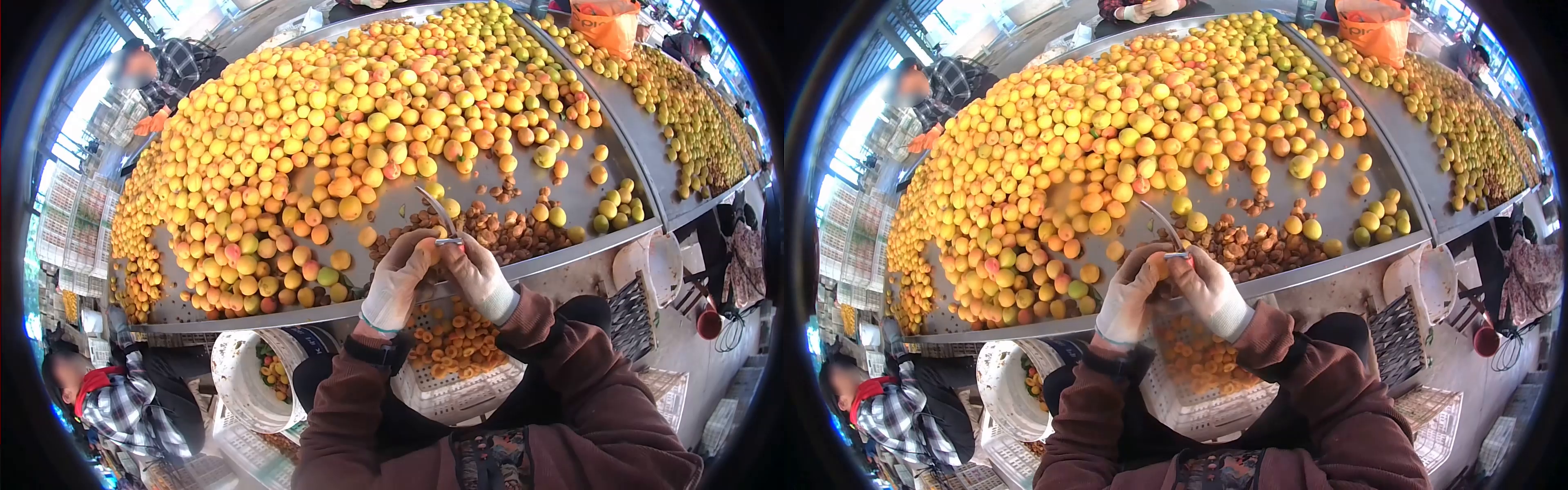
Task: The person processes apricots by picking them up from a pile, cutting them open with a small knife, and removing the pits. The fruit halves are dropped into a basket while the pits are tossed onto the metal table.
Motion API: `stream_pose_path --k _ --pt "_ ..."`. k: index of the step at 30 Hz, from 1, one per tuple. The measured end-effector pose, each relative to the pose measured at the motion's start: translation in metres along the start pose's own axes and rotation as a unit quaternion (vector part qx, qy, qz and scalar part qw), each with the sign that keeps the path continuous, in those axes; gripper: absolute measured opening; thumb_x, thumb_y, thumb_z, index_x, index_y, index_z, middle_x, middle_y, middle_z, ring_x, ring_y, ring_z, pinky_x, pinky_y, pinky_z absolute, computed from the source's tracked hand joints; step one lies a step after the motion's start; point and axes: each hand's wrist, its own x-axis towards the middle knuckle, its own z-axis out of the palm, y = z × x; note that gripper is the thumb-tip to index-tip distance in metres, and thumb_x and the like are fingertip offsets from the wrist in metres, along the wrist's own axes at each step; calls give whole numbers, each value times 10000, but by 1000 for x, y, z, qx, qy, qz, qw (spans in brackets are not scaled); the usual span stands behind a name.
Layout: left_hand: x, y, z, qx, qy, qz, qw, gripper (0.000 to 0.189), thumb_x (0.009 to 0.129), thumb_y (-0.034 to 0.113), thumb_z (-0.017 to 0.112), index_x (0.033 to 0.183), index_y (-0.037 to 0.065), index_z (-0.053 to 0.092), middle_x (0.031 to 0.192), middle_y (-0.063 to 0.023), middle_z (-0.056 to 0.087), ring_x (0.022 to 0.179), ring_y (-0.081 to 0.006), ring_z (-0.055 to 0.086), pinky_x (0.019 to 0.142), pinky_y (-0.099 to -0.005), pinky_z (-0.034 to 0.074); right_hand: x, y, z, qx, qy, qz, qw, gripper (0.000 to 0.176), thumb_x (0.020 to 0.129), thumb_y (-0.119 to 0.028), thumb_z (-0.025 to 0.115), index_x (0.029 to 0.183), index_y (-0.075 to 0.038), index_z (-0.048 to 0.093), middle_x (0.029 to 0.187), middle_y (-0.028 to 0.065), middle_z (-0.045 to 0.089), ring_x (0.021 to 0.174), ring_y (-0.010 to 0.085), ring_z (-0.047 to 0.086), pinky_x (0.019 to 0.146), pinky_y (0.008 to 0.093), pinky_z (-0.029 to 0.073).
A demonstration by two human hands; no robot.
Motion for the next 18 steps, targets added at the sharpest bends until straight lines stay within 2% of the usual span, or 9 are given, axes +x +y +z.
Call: stream_pose_path --k 2,4,7,11,13,14,16,18 --pt "1 -1 2 -6 8 6 1000 409 981 226 580 1339 47 494 1200 -33 575 1026 -111 575 818 -281 527 0 -2 1 15 -1 6 1000 307 1005 -321 528 1089 -27 559 854 -13 537 788 62 480 697 236 442" --pt "3 -3 4 -16 14 53 998 390 982 199 575 1328 38 498 1189 -37 576 1044 -122 568 871 -286 503 1 -4 2 23 -9 6 1000 292 1009 -310 521 1094 -32 558 883 -12 556 805 63 494 706 240 449" --pt "6 -5 -1 -37 2 47 998 374 979 160 567 1323 28 499 1191 -44 572 1057 -133 562 913 -286 475 4 2 5 34 1 -16 999 302 1011 -310 516 1099 -23 555 881 9 586 802 75 517 710 247 456" --pt "10 -9 -2 9 22 81 996 405 972 213 578 1315 14 495 1151 -82 614 994 -161 610 824 -300 523 2 -4 10 -19 34 -8 999 310 1009 -312 518 1093 -15 549 856 36 604 785 92 536 708 257 462" --pt "9 -1 5 178 98 124 971 311 949 119 568 1243 17 564 1063 -69 636 934 -127 598 820 -273 500 3 2 12 -80 69 -33 994 300 1006 -299 521 1084 -10 547 820 52 604 758 110 542 704 265 467" --pt "10 0 4 179 99 123 971 311 949 119 568 1243 17 564 1063 -69 636 934 -127 598 820 -273 500 5 4 15 -79 69 -32 994 300 1006 -299 521 1084 -10 547 820 52 604 758 110 542 704 265 467" --pt "13 2 3 351 133 205 904 270 911 41 558 1176 23 611 1004 -56 640 897 -107 578 799 -249 483 9 8 19 -91 99 -29 991 276 1008 -277 517 1073 -10 547 839 51 598 776 106 534 705 265 464" --pt "16 -1 -1 346 133 204 906 271 901 28 567 1168 24 613 1006 -55 639 898 -112 579 802 -250 482 13 19 18 -66 90 -15 994 263 1009 -260 512 1075 -8 545 849 53 595 787 102 530 705 263 462"
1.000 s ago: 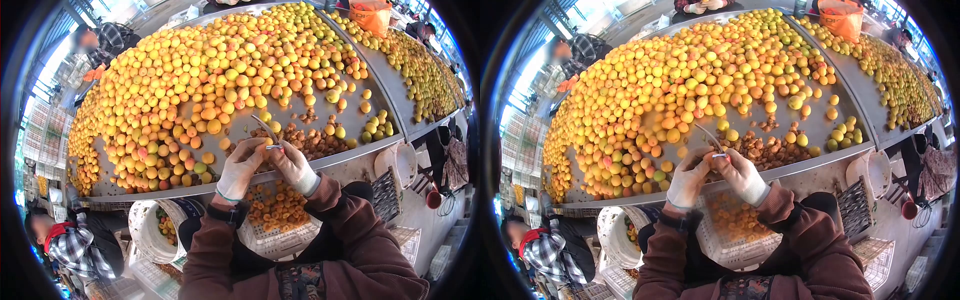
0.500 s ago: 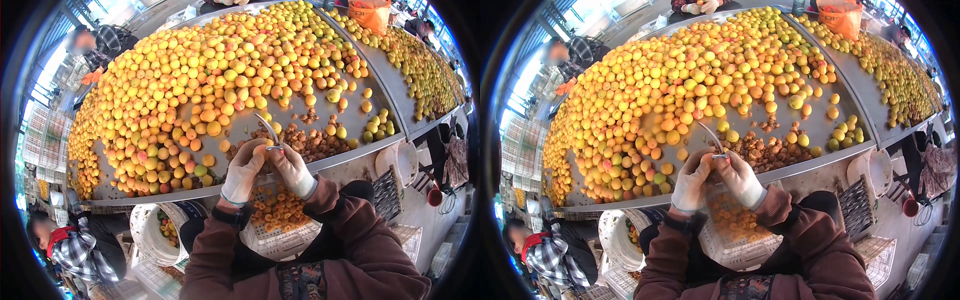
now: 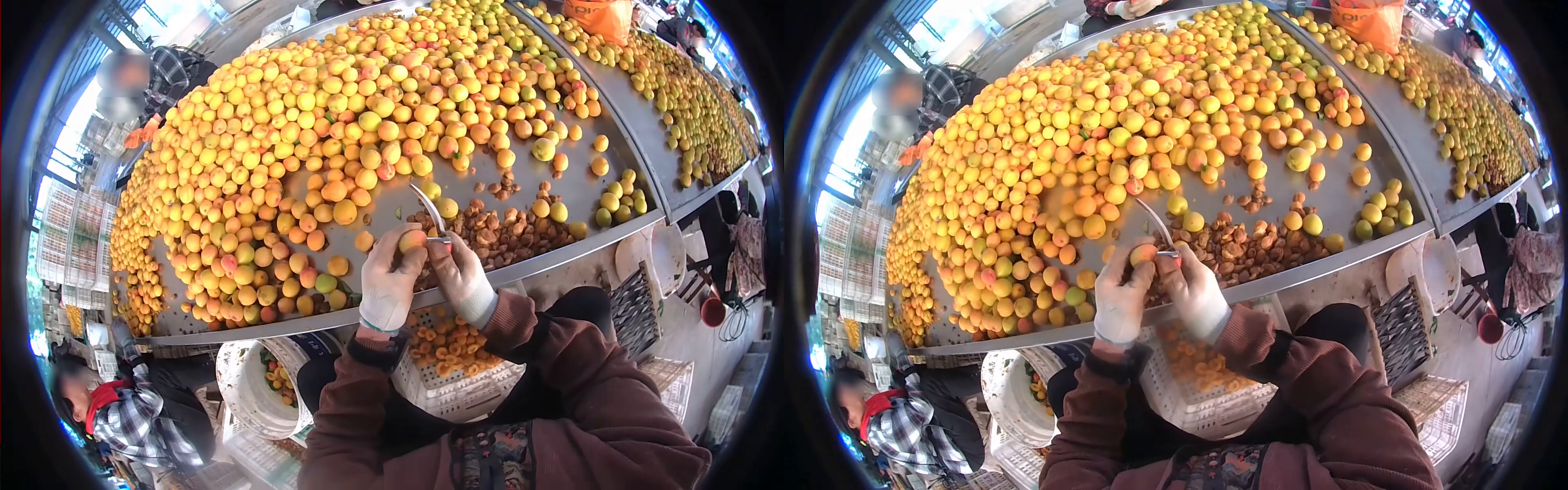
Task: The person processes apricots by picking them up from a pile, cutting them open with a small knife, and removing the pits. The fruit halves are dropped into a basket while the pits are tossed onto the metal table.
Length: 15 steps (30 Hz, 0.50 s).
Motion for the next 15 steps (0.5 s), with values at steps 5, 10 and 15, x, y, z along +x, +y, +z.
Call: stream_pose_path --k 5,10,15 --pt "5 4 -1 -6 -15 -30 999 314 845 11 653 1156 15 613 1069 -99 628 957 -168 606 852 -283 487 3 6 4 96 -17 63 993 236 1008 -219 504 1096 -4 539 882 44 572 827 80 490 701 253 447" --pt "7 4 -1 62 1 35 997 227 906 42 593 1128 12 622 1034 -58 624 932 -125 570 812 -260 473 15 -7 -9 -187 -9 -105 977 158 972 -190 528 986 -35 504 730 167 621 672 335 634 592 384 482" --pt "15 -4 3 -99 47 -67 992 280 935 83 592 1200 -6 576 1102 -88 609 994 -124 574 854 -262 470 22 -6 -21 -359 1 -117 926 261 969 -317 530 954 -61 481 746 205 632 733 408 641 600 456 496"
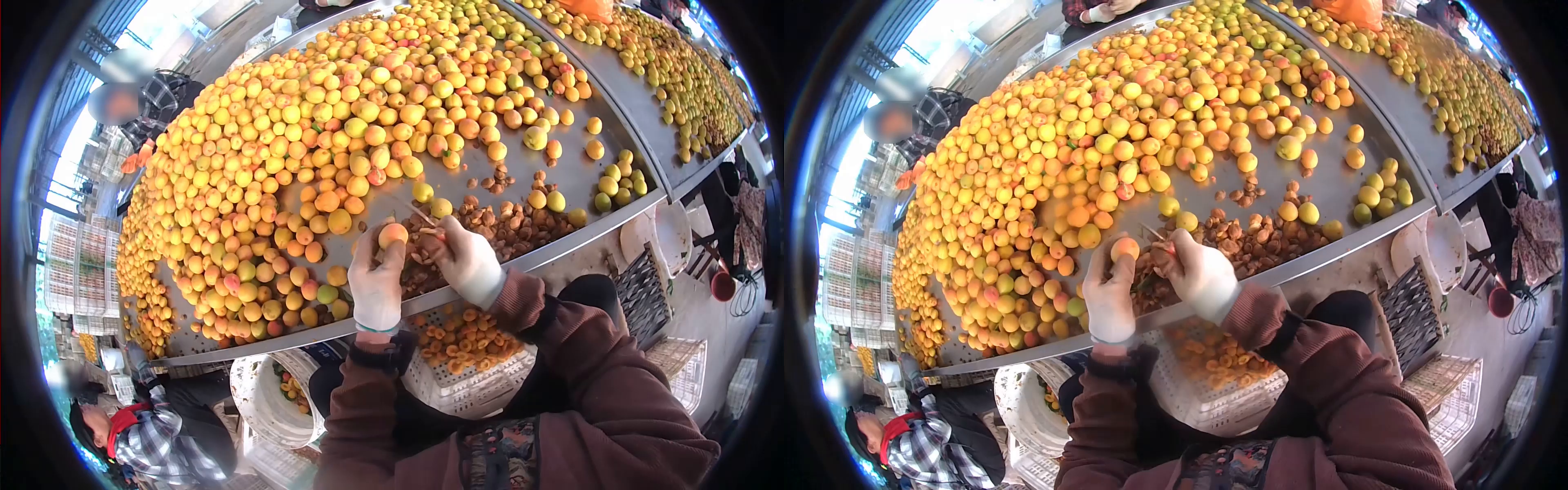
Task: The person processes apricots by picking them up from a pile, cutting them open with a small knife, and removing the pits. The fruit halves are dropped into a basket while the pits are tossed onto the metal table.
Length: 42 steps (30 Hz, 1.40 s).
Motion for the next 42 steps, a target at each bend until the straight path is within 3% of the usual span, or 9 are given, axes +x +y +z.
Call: stream_pose_path --k 2,6,12,19,21,24,27,37,42 --pt "-1 -1 1 -177 -14 -27 984 369 996 192 551 1297 -12 488 1156 -95 589 1037 -137 561 915 -294 455 -5 -5 5 236 7 16 972 313 975 -374 523 957 -65 482 739 205 629 750 414 645 608 447 497" --pt "-8 1 5 -319 -73 -61 943 451 995 246 552 1360 14 426 1215 -115 581 1101 -213 575 956 -353 477 -19 -4 15 234 -29 36 971 359 972 -428 514 971 -71 472 732 217 616 766 442 635 602 446 489" --pt "-14 0 13 -311 -55 -57 947 431 998 254 546 1346 24 438 1232 -121 580 1112 -209 573 956 -357 480 -22 -8 14 215 -46 57 974 368 972 -422 506 974 -57 455 734 235 619 757 464 619 590 490 486" --pt "-20 -1 25 -286 -34 -67 955 410 1006 293 530 1306 19 478 1168 -106 623 1014 -177 599 899 -318 490 -26 -15 7 110 -5 16 994 280 943 -278 546 1057 -45 441 758 232 635 725 452 619 591 525 485" --pt "-21 7 24 -120 -24 -42 992 400 1023 332 487 1261 12 522 1135 -85 644 930 -134 588 841 -271 480 -26 -14 6 90 -9 10 996 274 928 -241 562 1071 -43 437 756 229 637 720 450 621 593 525 488" --pt "-23 18 24 -87 -17 -72 993 418 1034 370 445 1225 14 553 1116 -59 647 893 -105 560 811 -239 458 -28 -15 9 90 -17 12 996 285 903 -191 573 1086 -28 429 757 231 636 718 442 625 594 517 493" --pt "-26 17 23 -124 -21 -38 991 438 1032 396 438 1191 11 573 1096 -57 644 923 -106 556 821 -238 452 -25 -24 1 56 -39 9 998 297 889 -170 577 1091 -10 428 760 237 634 726 436 630 598 504 500" --pt "-28 4 23 -234 -48 -64 969 486 1044 403 388 1163 -20 596 1110 -82 633 1016 -151 566 910 -275 447 -28 -19 -1 11 -48 -26 998 318 881 -170 590 1101 -10 427 782 229 640 711 421 634 587 488 501" --pt "-28 17 10 -177 -89 -24 980 361 1022 246 475 1211 -46 570 1125 -82 629 1052 -162 570 931 -281 444 -30 -18 1 41 -43 -4 998 284 907 -195 598 1071 -18 447 783 215 643 727 405 643 599 458 504"
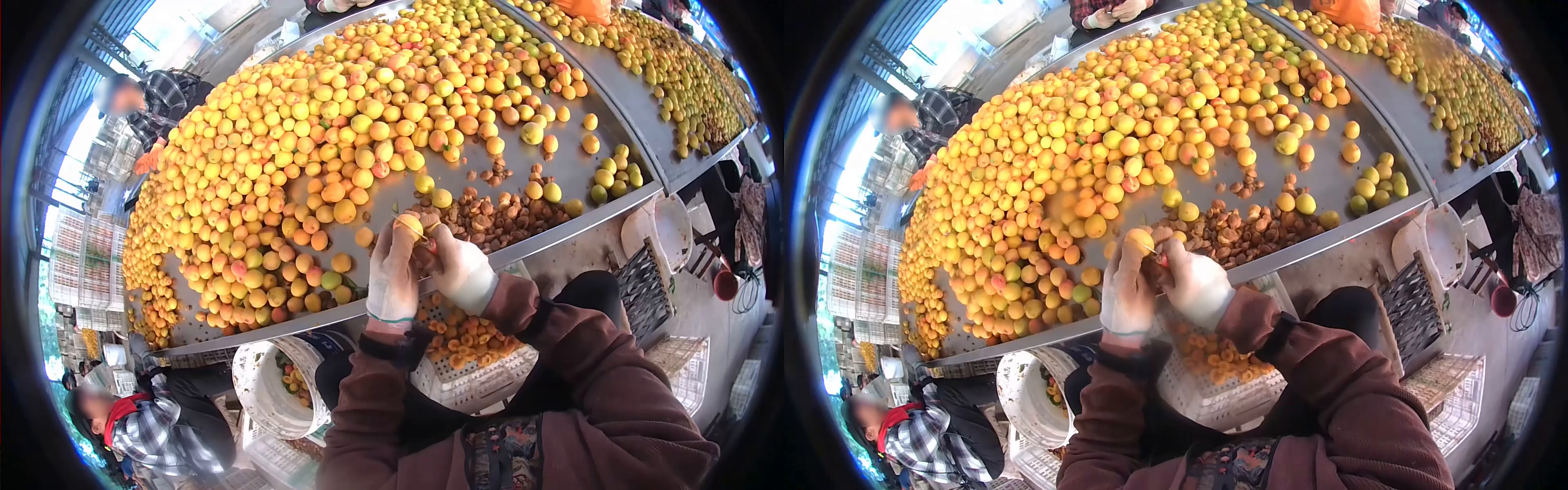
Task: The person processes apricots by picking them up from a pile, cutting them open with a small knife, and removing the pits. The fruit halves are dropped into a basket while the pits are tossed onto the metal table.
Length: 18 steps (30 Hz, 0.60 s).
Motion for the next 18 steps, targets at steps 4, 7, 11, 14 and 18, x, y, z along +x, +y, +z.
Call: stream_pose_path --k 4,7,11,14,18 --pt "15 8 -16 145 -16 -26 989 347 966 154 538 1257 -35 546 1150 -85 624 1003 -146 580 905 -270 454 4 -6 -9 176 -48 47 982 261 941 -242 611 958 -9 495 742 208 611 738 374 647 626 392 492" --pt "10 36 -23 208 -70 -60 974 374 937 91 570 1286 -36 526 1111 -53 614 986 -98 569 878 -248 471 5 -5 -16 144 -83 0 986 260 941 -241 601 984 -12 487 731 216 604 737 404 640 616 403 495" --pt "5 15 -17 94 -46 29 994 322 946 87 559 1241 -40 539 1088 -80 631 982 -135 601 877 -271 481 -1 -18 -14 137 -62 -4 989 256 944 -234 583 1020 -15 474 742 237 610 749 443 629 608 437 498" --pt "0 -3 6 3 25 33 999 284 966 142 564 1187 -36 559 1063 -95 647 965 -171 617 881 -288 483 -7 -16 8 141 48 6 989 261 940 -202 557 1089 -19 447 794 267 628 775 472 616 617 497 500" --pt "2 5 1 -19 35 30 999 236 980 145 549 1122 -39 590 1066 -100 640 951 -179 604 919 -295 466 1 -10 0 174 3 -22 985 256 930 -187 582 1076 -15 460 784 252 628 774 460 625 612 467 505"
